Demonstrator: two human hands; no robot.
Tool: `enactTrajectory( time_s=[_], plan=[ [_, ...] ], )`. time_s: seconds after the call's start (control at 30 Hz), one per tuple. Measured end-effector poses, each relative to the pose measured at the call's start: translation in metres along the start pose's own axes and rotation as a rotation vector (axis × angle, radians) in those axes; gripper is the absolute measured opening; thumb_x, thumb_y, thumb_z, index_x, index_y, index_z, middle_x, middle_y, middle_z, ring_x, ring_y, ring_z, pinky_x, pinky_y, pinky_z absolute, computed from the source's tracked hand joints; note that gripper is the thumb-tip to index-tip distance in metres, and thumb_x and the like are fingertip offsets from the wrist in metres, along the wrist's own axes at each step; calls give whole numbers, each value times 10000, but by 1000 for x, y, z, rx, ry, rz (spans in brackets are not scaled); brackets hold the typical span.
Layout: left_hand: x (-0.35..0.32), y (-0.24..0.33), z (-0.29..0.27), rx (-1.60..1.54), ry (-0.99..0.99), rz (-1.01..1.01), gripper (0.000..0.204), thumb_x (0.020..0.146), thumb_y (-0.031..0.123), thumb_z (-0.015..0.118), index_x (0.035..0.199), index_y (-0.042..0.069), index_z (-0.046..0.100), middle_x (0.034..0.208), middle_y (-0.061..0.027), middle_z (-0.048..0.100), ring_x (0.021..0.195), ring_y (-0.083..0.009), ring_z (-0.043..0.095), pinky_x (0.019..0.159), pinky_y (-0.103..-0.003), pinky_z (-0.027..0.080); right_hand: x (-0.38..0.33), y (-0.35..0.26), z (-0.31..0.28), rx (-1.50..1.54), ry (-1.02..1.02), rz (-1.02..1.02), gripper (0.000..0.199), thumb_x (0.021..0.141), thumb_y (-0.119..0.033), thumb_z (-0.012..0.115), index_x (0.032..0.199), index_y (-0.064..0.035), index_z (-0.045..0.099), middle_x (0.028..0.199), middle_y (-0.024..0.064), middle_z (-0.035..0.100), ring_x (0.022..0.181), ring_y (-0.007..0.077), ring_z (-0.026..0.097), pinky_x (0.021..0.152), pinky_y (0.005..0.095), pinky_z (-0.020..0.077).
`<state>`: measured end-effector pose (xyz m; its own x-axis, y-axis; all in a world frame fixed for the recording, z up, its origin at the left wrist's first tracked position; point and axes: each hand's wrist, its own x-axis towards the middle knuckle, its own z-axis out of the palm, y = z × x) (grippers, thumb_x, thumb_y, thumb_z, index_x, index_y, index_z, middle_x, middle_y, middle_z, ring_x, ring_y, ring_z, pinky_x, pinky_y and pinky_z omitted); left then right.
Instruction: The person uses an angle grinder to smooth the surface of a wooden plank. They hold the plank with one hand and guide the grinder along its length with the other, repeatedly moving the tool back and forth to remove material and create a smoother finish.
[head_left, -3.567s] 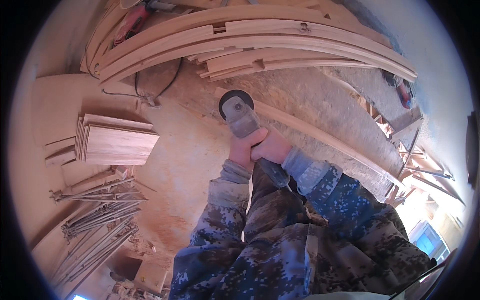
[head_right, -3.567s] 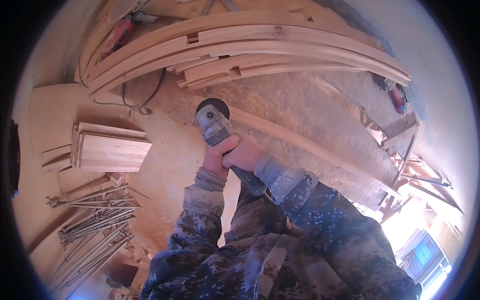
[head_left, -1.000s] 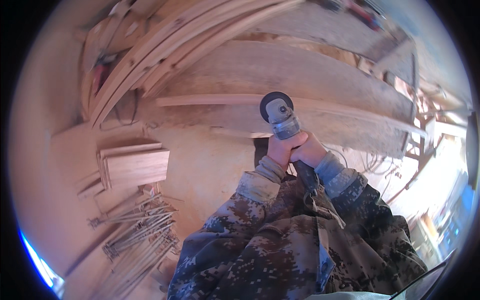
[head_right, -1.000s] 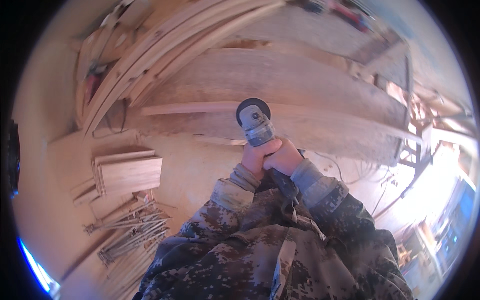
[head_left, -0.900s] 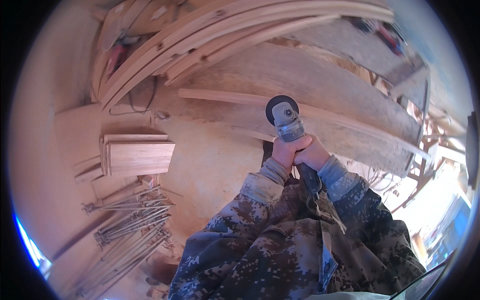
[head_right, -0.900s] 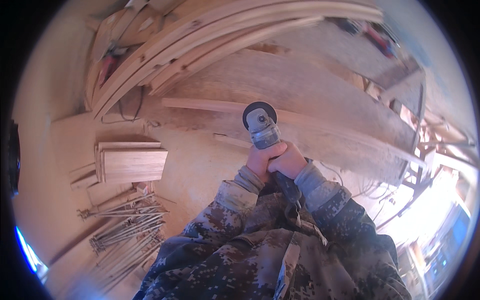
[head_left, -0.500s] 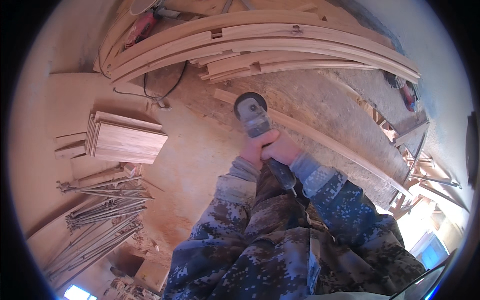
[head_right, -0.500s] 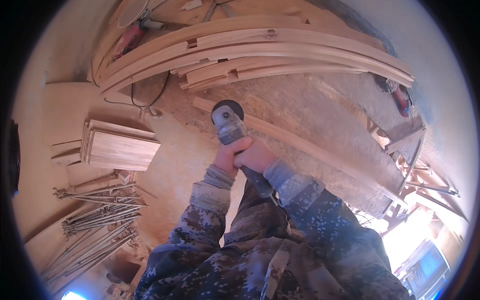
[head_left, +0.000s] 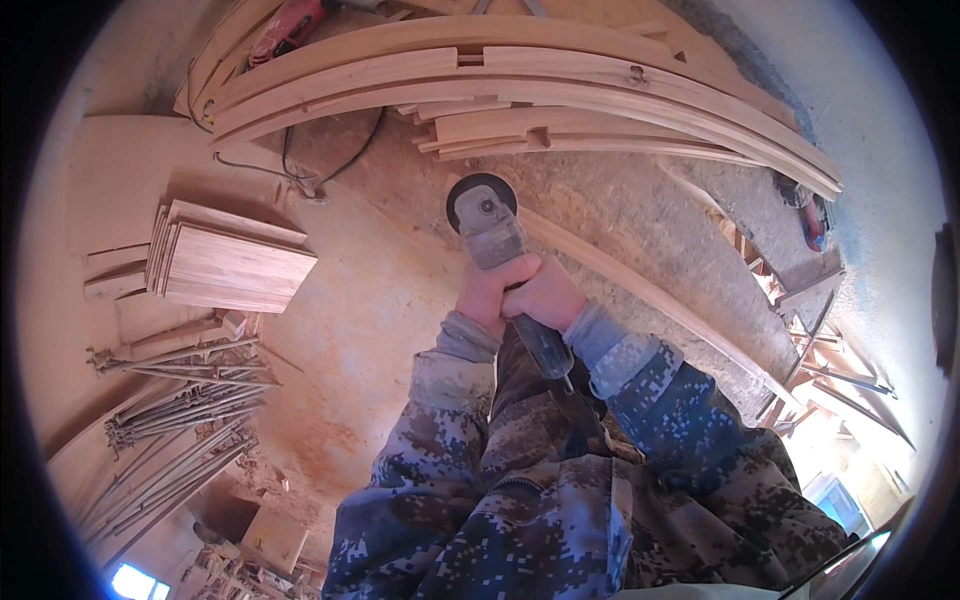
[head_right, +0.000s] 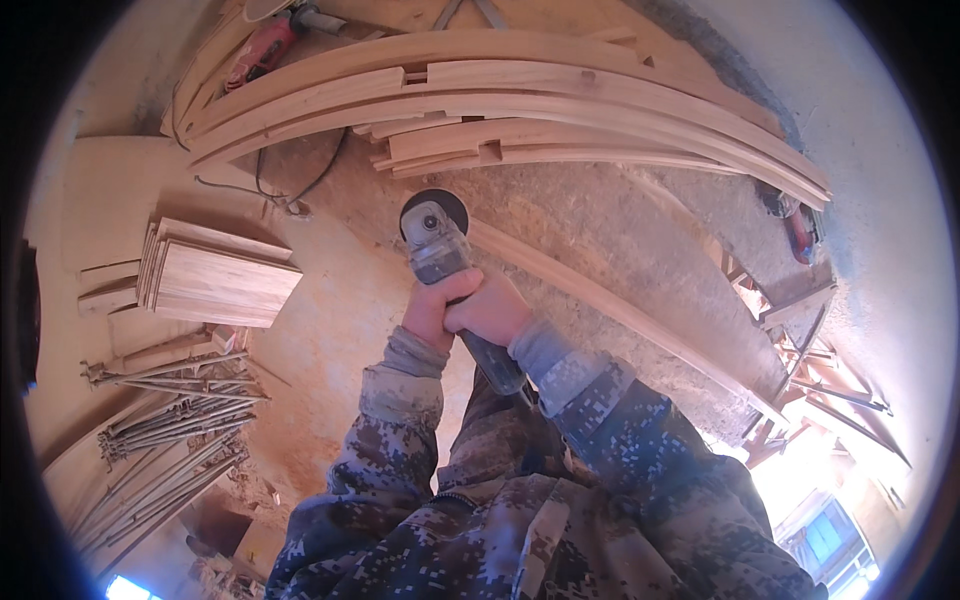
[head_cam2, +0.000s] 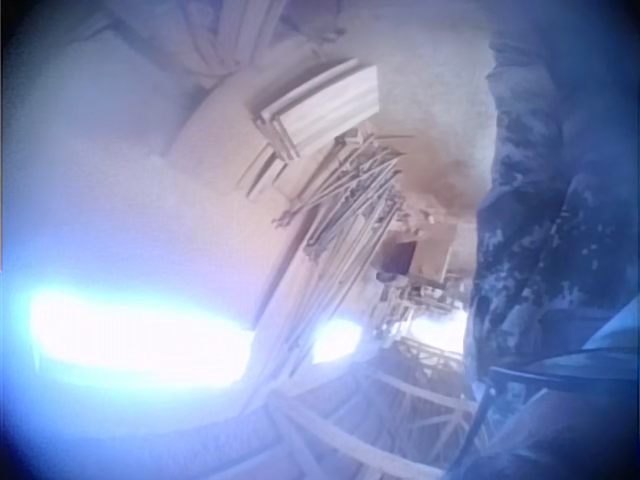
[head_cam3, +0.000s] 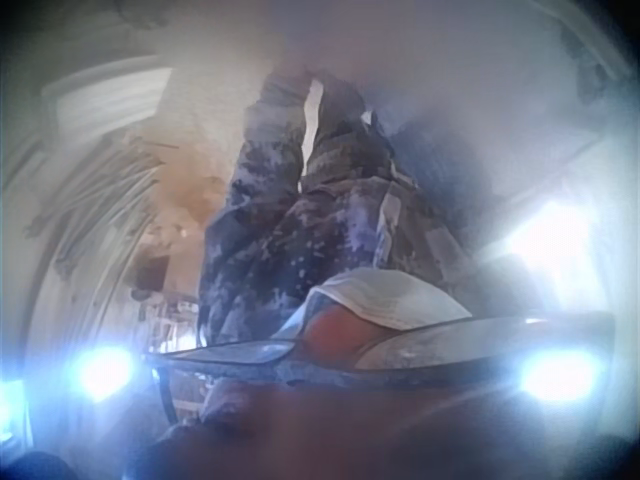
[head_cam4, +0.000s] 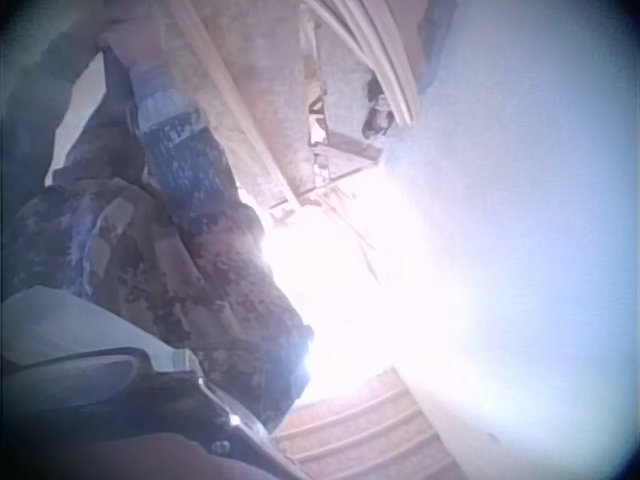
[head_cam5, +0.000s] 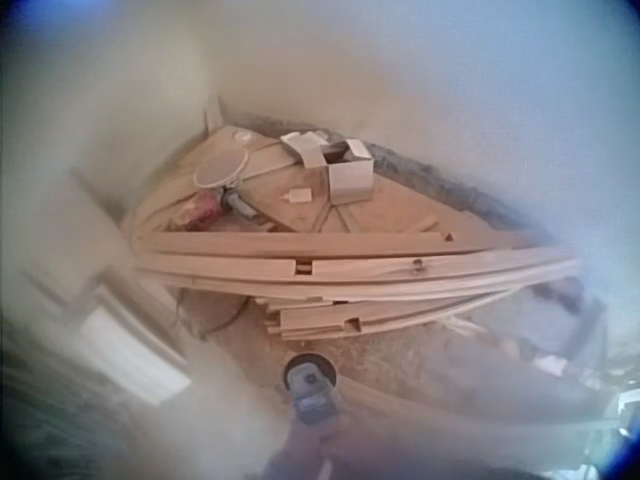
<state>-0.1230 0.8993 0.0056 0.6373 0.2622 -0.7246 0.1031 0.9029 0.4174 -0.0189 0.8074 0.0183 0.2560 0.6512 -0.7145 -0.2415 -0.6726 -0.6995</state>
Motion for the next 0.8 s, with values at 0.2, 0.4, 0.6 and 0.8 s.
enactTrajectory(
  time_s=[0.2,0.4,0.6,0.8],
  plan=[
    [-15,-10,12,90,50,-12,253,841,50,807,1068,62,694,979,-27,703,873,-171,686,793,-334,562,-20,2,2,139,7,-68,299,650,-129,808,904,11,736,796,102,735,758,194,714,689,357,577],
    [-7,2,1,23,22,78,199,870,104,771,1051,70,696,971,-22,704,882,-170,690,806,-335,558,-8,-9,1,-56,-10,-31,339,652,-134,800,962,-10,741,828,94,743,783,203,711,716,353,577],
    [-13,-19,8,77,20,31,218,868,113,768,1065,72,687,967,-20,689,886,-168,680,802,-333,556,-22,8,-5,50,-7,-19,416,640,-117,813,1035,-18,728,873,88,747,825,203,711,754,358,579],
    [-26,-55,32,66,-22,-38,243,856,107,774,1077,75,680,976,-17,682,886,-166,672,800,-335,550,-55,43,-23,72,40,-45,479,658,-201,818,1095,-44,701,895,124,753,856,258,734,788,381,589]
  ],
)
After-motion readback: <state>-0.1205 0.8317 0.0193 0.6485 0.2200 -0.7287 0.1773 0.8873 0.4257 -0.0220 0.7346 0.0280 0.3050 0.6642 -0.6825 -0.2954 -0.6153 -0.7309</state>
